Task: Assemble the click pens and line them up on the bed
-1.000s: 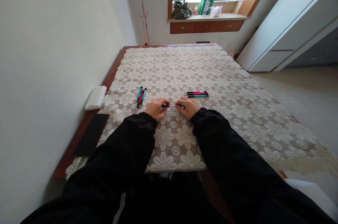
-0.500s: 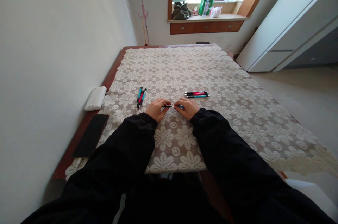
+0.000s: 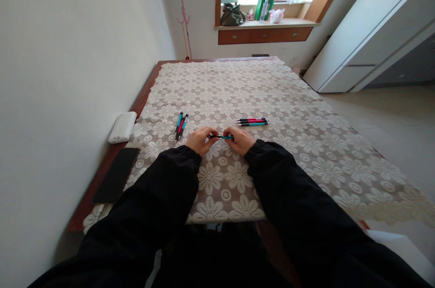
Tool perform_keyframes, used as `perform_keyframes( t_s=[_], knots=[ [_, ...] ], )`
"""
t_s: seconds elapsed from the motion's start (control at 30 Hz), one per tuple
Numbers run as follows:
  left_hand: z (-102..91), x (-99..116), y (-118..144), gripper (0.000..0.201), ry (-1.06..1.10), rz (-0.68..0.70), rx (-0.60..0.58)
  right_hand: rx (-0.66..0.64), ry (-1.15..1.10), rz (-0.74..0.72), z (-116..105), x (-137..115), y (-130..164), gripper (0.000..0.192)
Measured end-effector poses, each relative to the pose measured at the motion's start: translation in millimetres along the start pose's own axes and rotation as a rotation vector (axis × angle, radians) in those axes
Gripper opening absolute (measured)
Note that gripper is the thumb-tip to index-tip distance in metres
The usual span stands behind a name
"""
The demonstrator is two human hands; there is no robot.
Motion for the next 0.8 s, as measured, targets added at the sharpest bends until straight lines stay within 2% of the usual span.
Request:
perform_keyframes(
  t_s=[0.2, 0.33, 0.43, 0.53, 0.73, 0.8],
  knots=[
    [2.6, 0.6, 0.4, 0.012, 0.01, 0.032, -0.01, 0.002, 0.041, -0.009, -1.3, -2.4, 1.0, 0.012],
    [2.7, -2.5, 0.8, 0.014, 0.005, -0.015, -0.016, -0.018, 0.073, -0.041, 0.1, -5.2, 2.6, 0.016],
    [4.7, -5.5, 1.1, 0.016, -0.023, -0.058, -0.055, -0.017, 0.105, -0.028, -0.5, -4.9, 3.2, 0.019],
    [7.2, -4.1, 0.5, 0.016, -0.058, -0.043, -0.101, -0.013, 0.125, -0.017, -1.5, -5.6, 3.3, 0.021],
    [4.2, -3.4, 1.1, 0.016, -0.055, -0.041, -0.074, -0.021, 0.127, 0.049, -2.4, -2.3, 2.0, 0.024],
    [4.0, -2.2, 1.1, 0.016, -0.051, -0.028, -0.073, -0.032, 0.153, 0.05, -1.7, -2.6, 2.2, 0.018]
  ],
)
Point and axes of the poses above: each hand's wrist, its own y-axis away from the middle knuckle, its own z-axis out of the palm, x = y × z, the point moved 9 cm from there along -y, towards the middle knuckle, and after that the axes turned 11 degrees about z, right-handed, at the moved point
